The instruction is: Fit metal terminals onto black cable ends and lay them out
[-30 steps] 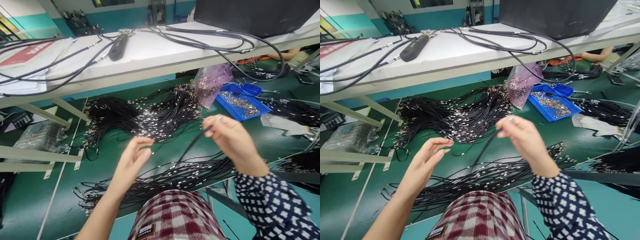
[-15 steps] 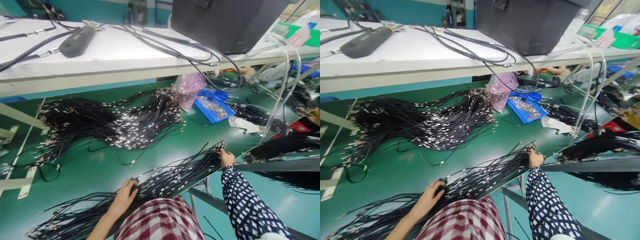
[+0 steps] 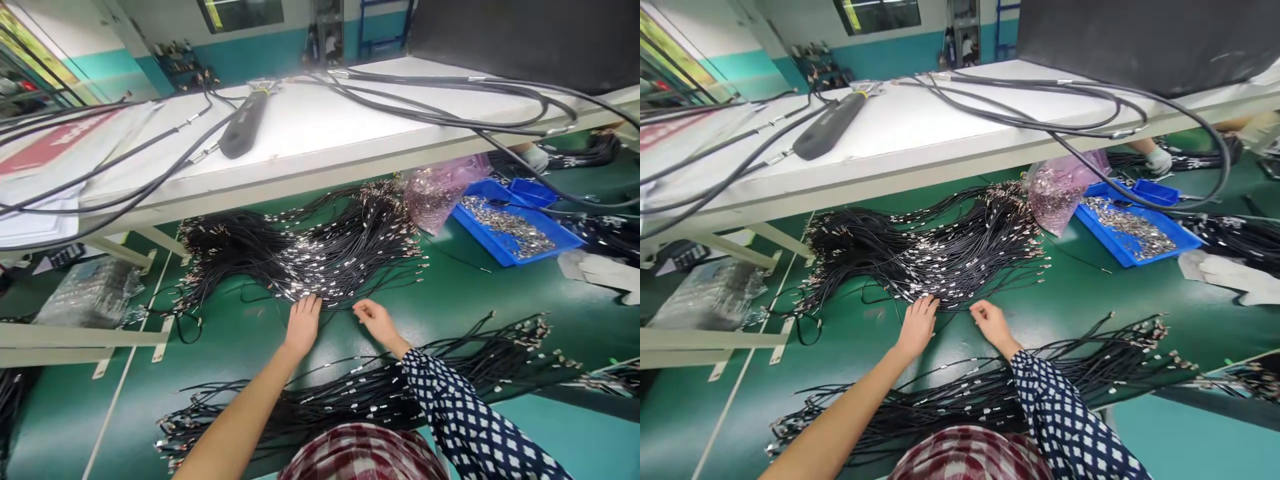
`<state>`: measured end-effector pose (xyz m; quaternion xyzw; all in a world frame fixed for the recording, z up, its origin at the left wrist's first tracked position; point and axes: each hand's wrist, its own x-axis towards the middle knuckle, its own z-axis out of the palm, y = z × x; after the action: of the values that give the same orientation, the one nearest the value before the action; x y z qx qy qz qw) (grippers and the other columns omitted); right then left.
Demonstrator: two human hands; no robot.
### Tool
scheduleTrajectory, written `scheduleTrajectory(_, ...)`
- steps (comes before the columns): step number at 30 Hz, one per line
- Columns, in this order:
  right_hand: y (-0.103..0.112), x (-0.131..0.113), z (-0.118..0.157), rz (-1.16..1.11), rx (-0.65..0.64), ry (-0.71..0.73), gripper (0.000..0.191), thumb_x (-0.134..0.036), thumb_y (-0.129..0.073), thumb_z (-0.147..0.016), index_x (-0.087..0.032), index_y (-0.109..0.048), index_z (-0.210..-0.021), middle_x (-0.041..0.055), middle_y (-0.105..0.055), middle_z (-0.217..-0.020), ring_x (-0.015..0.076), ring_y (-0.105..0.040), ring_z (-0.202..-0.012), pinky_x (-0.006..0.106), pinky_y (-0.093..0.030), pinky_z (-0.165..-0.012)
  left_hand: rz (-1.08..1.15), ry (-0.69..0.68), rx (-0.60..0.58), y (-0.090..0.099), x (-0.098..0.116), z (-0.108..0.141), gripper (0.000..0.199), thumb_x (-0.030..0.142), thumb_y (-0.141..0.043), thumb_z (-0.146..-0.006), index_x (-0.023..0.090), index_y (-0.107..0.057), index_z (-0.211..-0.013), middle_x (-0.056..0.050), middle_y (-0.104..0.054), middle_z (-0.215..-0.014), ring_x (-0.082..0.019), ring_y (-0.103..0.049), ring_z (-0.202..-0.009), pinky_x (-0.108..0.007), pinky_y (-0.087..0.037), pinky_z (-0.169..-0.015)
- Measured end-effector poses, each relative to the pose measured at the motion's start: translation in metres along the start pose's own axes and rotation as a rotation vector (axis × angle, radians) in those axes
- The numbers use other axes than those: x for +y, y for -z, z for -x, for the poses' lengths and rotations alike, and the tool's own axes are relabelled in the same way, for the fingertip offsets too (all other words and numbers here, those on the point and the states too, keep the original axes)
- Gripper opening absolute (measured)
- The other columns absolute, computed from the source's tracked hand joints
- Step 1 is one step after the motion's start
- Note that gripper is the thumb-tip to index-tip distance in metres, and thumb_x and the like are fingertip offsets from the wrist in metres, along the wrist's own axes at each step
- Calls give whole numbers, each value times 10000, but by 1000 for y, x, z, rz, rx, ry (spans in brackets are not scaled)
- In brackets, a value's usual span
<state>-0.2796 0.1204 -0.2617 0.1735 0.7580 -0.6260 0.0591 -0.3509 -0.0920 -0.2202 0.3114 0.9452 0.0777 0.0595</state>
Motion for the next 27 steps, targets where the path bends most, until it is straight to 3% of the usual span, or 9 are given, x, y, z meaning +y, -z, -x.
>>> scheduleTrajectory(3, -33, -2, -8, 2, -130, 12, 170, -286, -592, -940, -121, -629, -955, 16, -637, -845, 130, -621, -719, 301, -546, -687, -95, -24, -1, 2, -3, -22, 446, 251, -602, -900, 178, -495, -1327, -128, -469, -1401, -314, -478, -1249, -559, -420, -1004)
scheduleTrajectory(6, -43, 2, -5, -7, -202, -4, 170, -288, -592, -940, -121, -628, -948, 18, -637, -849, 133, -623, -731, 299, -546, -686, -135, -77, -35, 12, -14, -39, 351, 262, -592, -909, 166, -556, -1245, -112, -555, -1294, -271, -563, -1140, -504, -484, -939)
scheduleTrajectory(12, -18, 17, 13, -80, -186, -91, 171, -288, -591, -939, -120, -622, -929, 17, -632, -846, 137, -620, -743, 303, -539, -695, -93, -189, -83, 45, -33, -41, 192, 285, -595, -909, 132, -640, -1016, -69, -658, -1040, -208, -632, -959, -430, -521, -857)
scheduleTrajectory(17, -10, 8, 30, -236, -155, -137, 178, -292, -660, -886, -122, -630, -841, -6, -620, -735, 128, -600, -670, 284, -514, -662, 59, -195, -7, 79, -32, -31, 170, 239, -540, -938, 145, -668, -996, -55, -693, -942, -205, -638, -926, -479, -428, -966)
scheduleTrajectory(20, -14, -20, 42, -411, -194, -131, 259, -359, -771, -766, -142, -675, -871, 32, -678, -750, 165, -634, -706, 288, -508, -671, 191, -179, 40, 100, -21, -14, 261, 269, -466, -970, 161, -668, -1095, -90, -702, -969, -211, -623, -928, -429, -406, -965)
scheduleTrajectory(23, -10, -50, 49, -647, -184, -102, 449, -571, -630, -829, -206, -656, -1089, 85, -705, -1008, 212, -662, -916, 334, -530, -768, 316, -167, 10, 109, -2, 24, 321, 333, -428, -980, 185, -654, -1151, -100, -694, -994, -217, -611, -927, -365, -436, -880)
scheduleTrajectory(25, 2, -60, 46, -797, -98, -82, 501, -648, -466, -890, -235, -624, -1127, 81, -672, -1125, 203, -638, -1022, 347, -533, -823, 389, -161, -71, 102, 11, 59, 317, 346, -427, -978, 199, -670, -1121, -82, -702, -949, -204, -625, -883, -325, -453, -827)
scheduleTrajectory(27, 19, -60, 38, -903, 21, -73, 407, -592, -474, -913, -231, -631, -1019, 60, -676, -1075, 169, -644, -976, 305, -543, -790, 451, -153, -186, 84, 19, 98, 279, 335, -458, -967, 210, -693, -1050, -53, -713, -901, -179, -646, -830, -269, -473, -766)
